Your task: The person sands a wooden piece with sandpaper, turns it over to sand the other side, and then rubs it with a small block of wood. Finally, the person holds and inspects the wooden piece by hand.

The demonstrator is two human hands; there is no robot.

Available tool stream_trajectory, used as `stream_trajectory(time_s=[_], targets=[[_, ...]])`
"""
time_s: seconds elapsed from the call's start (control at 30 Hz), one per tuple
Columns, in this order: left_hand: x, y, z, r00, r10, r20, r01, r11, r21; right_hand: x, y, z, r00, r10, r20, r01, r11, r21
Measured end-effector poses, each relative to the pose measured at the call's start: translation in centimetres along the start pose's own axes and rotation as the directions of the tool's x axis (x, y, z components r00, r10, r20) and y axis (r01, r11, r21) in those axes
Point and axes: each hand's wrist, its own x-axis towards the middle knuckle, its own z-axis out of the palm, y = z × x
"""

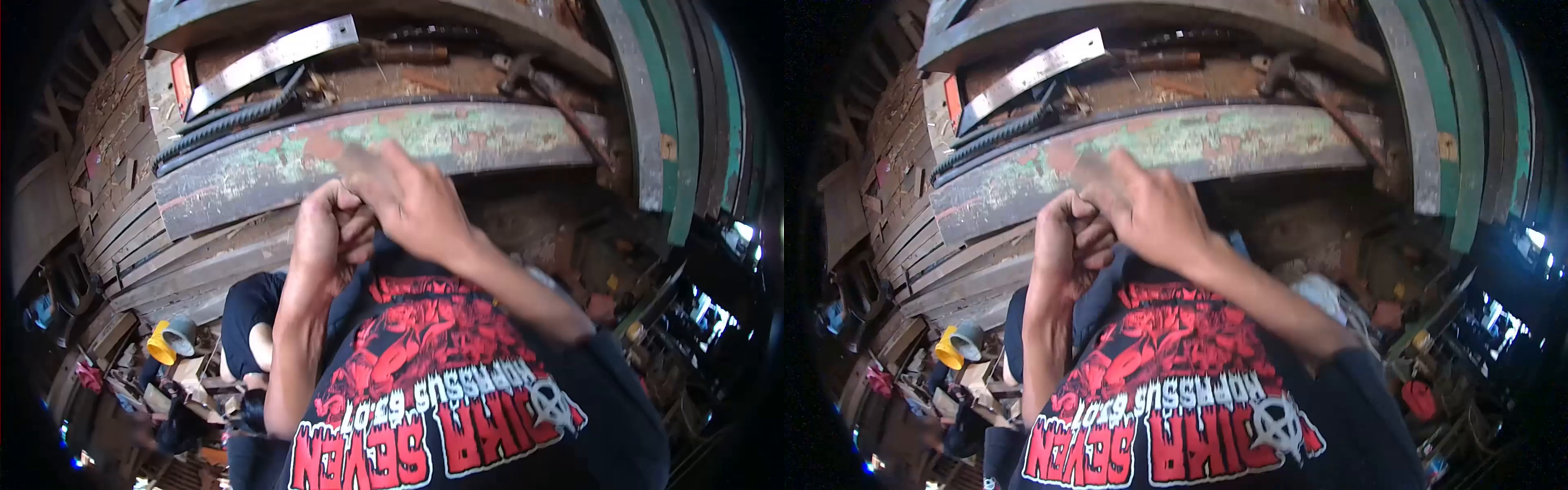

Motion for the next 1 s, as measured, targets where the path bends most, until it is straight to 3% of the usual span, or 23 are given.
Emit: stream_trajectory(time_s=[0.1, 0.2, 0.3, 0.33, 0.43, 0.47, 0.57, 0.7, 0.8, 0.93, 1.0], targets=[[-0.1, 0.7, -0.6, 0.998, -0.040, 0.057, 0.041, 0.999, -0.025, 2.0, 1.8, 0.3, 1.000, -0.002, -0.029, -0.001, 0.997, -0.080], [0.2, 0.7, -0.2, 0.999, -0.018, 0.045, 0.019, 1.000, -0.025, 1.0, -0.9, -1.0, 0.999, 0.015, 0.048, -0.011, 0.996, -0.092], [-0.1, 1.0, 0.1, 0.993, 0.095, 0.074, -0.091, 0.994, -0.064, 3.3, 2.9, 0.5, 0.988, 0.106, -0.111, -0.107, 0.994, -0.006], [-0.4, 1.3, 1.4, 0.991, 0.111, 0.075, -0.110, 0.994, -0.008, 3.2, 2.7, 0.5, 0.983, 0.153, -0.100, -0.158, 0.986, -0.046], [-0.1, 1.0, 1.5, 0.991, 0.091, 0.093, -0.087, 0.995, -0.038, 0.7, 1.2, -0.2, 0.992, 0.093, -0.088, -0.089, 0.995, 0.046], [-0.5, 0.8, 2.2, 0.994, 0.090, 0.055, -0.093, 0.994, 0.058, 0.6, 1.8, -0.2, 0.992, 0.098, -0.079, -0.092, 0.993, 0.078], [-0.9, 1.3, 3.9, 0.995, 0.061, -0.079, -0.058, 0.997, 0.042, 1.0, 3.9, 0.2, 0.987, 0.099, -0.126, -0.103, 0.994, -0.026], [-0.6, 0.6, 2.3, 0.994, 0.073, -0.076, -0.072, 0.997, 0.007, -0.1, 0.4, -0.5, 0.995, 0.075, -0.068, -0.068, 0.993, 0.098], [-0.8, 0.7, 2.7, 0.996, 0.072, -0.051, -0.073, 0.997, -0.002, 1.6, 3.1, -0.1, 0.983, 0.182, -0.028, -0.183, 0.982, -0.042], [-0.6, 0.3, 1.8, 0.996, 0.075, -0.053, -0.079, 0.994, -0.079, -0.2, -0.6, -0.7, 0.997, 0.074, -0.025, -0.072, 0.995, 0.075], [-0.7, 0.8, 2.6, 0.995, 0.059, -0.074, -0.063, 0.997, -0.048, 2.3, 1.7, 0.0, 0.993, 0.094, -0.071, -0.095, 0.995, -0.011]])
